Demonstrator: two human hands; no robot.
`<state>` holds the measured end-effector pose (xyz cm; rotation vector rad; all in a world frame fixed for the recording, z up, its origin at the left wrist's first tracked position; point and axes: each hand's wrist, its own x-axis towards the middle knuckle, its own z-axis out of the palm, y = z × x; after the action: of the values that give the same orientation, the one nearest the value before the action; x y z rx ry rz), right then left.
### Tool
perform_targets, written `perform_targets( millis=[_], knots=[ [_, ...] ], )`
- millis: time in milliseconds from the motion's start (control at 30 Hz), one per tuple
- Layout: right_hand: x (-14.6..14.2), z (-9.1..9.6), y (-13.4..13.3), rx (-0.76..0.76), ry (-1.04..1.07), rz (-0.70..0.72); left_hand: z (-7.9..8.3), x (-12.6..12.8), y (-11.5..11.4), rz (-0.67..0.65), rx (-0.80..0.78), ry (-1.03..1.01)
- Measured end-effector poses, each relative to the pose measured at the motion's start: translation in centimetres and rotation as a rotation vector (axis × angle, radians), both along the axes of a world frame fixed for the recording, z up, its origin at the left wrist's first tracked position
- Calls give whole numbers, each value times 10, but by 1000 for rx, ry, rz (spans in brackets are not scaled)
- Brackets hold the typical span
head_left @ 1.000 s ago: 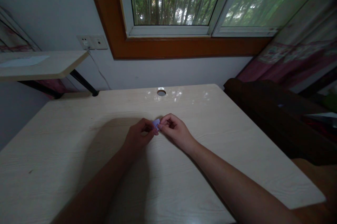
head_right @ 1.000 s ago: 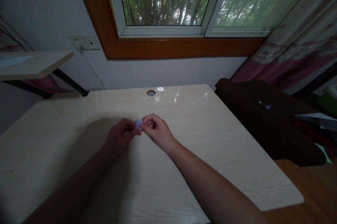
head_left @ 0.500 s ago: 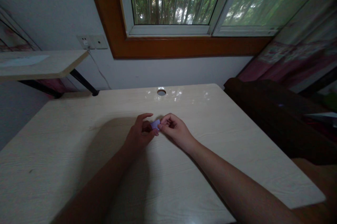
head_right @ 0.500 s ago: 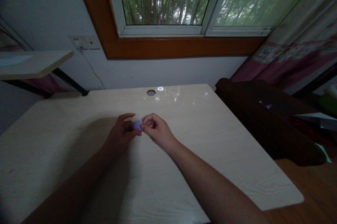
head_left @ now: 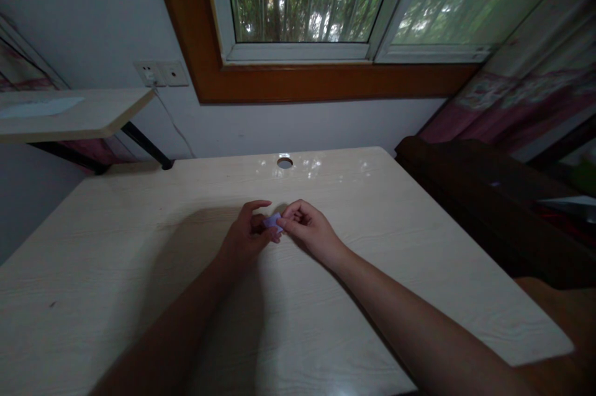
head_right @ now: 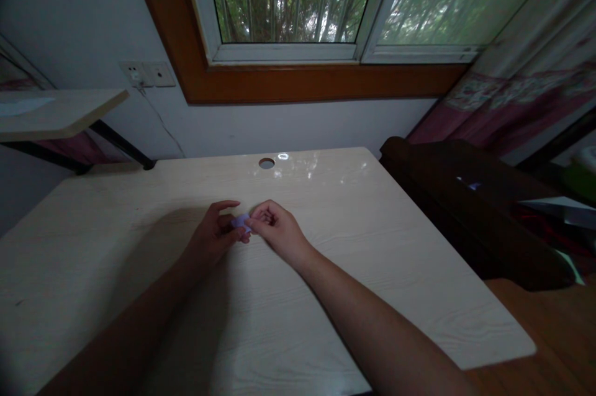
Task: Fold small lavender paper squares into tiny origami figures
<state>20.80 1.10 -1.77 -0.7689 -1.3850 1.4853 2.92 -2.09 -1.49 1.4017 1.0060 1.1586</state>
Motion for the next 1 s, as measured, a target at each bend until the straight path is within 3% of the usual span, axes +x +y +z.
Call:
perform_targets(
  millis=[333, 1000],
  knots=[
    [1, 3, 0, -34, 47, 15, 4, 2, 3, 9, -67, -186],
    [3, -1, 1, -4, -21, 0, -6, -1, 2, -44, -57, -106]
  ],
)
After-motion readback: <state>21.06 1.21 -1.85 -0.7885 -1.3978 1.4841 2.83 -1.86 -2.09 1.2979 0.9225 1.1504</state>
